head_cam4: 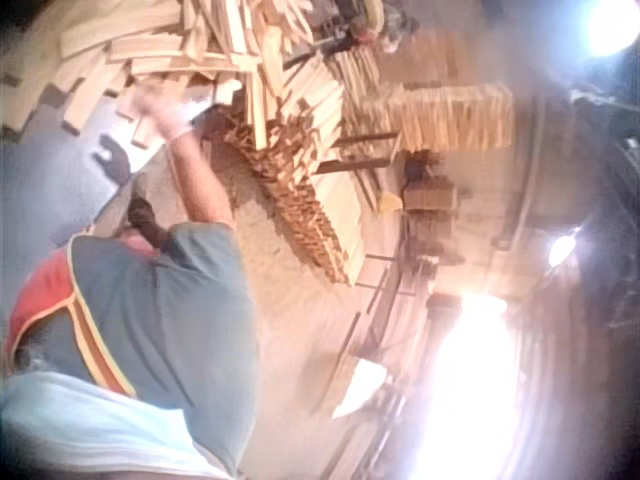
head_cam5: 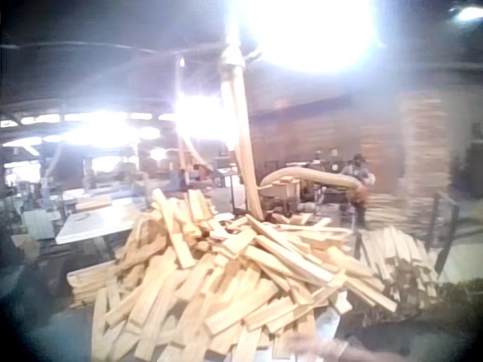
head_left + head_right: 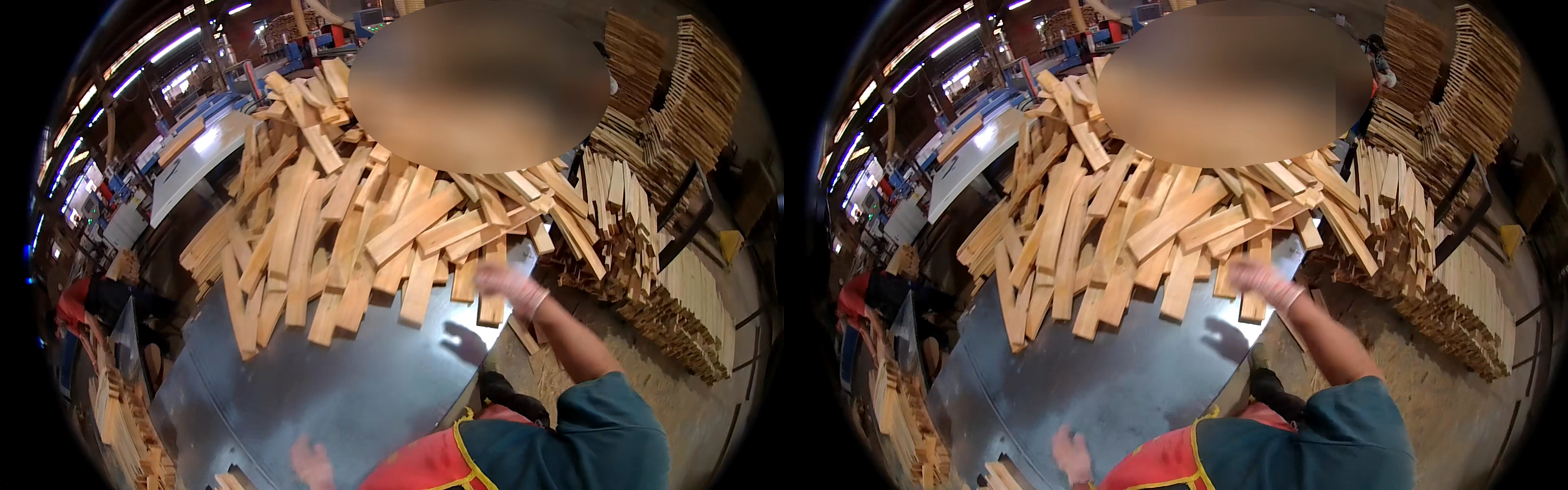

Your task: The person sorts wooden planks on a metal table, picking up pieces from a large pile and arranging them into neat stacks. They handle the planks one by one or in small groups, aligning them and placing them into organized piles on the table.

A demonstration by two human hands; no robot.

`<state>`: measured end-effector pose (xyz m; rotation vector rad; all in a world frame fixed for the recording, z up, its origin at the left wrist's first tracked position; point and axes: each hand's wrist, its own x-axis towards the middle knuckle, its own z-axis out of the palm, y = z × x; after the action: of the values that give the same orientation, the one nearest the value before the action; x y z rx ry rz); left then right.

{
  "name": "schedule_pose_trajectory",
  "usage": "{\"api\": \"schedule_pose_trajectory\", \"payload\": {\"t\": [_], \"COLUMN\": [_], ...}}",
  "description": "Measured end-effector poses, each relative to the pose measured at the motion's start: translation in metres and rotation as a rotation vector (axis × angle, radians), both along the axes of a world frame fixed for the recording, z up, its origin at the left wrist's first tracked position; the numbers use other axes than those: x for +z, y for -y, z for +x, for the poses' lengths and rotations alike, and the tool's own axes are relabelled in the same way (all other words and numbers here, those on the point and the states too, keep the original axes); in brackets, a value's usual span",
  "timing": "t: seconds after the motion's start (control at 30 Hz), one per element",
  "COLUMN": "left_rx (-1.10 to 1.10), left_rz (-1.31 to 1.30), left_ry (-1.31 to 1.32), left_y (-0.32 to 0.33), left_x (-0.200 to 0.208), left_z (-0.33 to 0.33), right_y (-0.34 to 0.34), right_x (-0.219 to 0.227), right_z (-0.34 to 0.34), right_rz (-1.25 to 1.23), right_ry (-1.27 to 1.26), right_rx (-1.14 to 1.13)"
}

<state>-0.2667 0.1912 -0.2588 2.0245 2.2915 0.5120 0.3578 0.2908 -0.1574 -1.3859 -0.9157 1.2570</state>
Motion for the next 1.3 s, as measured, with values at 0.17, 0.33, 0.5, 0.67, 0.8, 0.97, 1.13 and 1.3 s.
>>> {"api": "schedule_pose_trajectory", "payload": {"t": [0.17, 0.33, 0.5, 0.67, 0.8, 0.97, 1.13, 1.3], "left_rx": [-0.611, -0.737, -0.353, -0.279, -0.243, -0.386, -0.585, -0.451], "left_rz": [-0.230, -0.661, -0.934, -0.753, -0.625, -0.644, -0.642, -0.519], "left_ry": [0.656, 1.009, 1.399, 1.214, 0.853, 0.831, 0.836, 0.395], "left_y": [-0.148, -0.260, -0.362, -0.401, -0.395, -0.346, -0.258, -0.140], "left_x": [0.088, 0.167, 0.142, 0.109, 0.124, 0.163, 0.168, 0.096], "left_z": [0.302, 0.564, 0.734, 0.803, 0.808, 0.719, 0.594, 0.447], "right_y": [-0.101, -0.229, -0.337, -0.375, -0.357, -0.286, -0.160, 0.001], "right_x": [0.093, 0.091, 0.077, 0.063, 0.068, 0.116, 0.072, -0.044], "right_z": [0.226, 0.367, 0.403, 0.388, 0.382, 0.298, 0.200, 0.028], "right_rz": [0.310, 0.054, -0.143, -0.114, -0.095, -0.123, -0.045, 0.081], "right_ry": [0.251, 0.697, 0.581, 0.950, 0.565, 0.658, 0.854, 0.495], "right_rx": [-0.346, -0.252, -0.109, -0.085, -0.102, -0.074, -0.264, -0.377]}}
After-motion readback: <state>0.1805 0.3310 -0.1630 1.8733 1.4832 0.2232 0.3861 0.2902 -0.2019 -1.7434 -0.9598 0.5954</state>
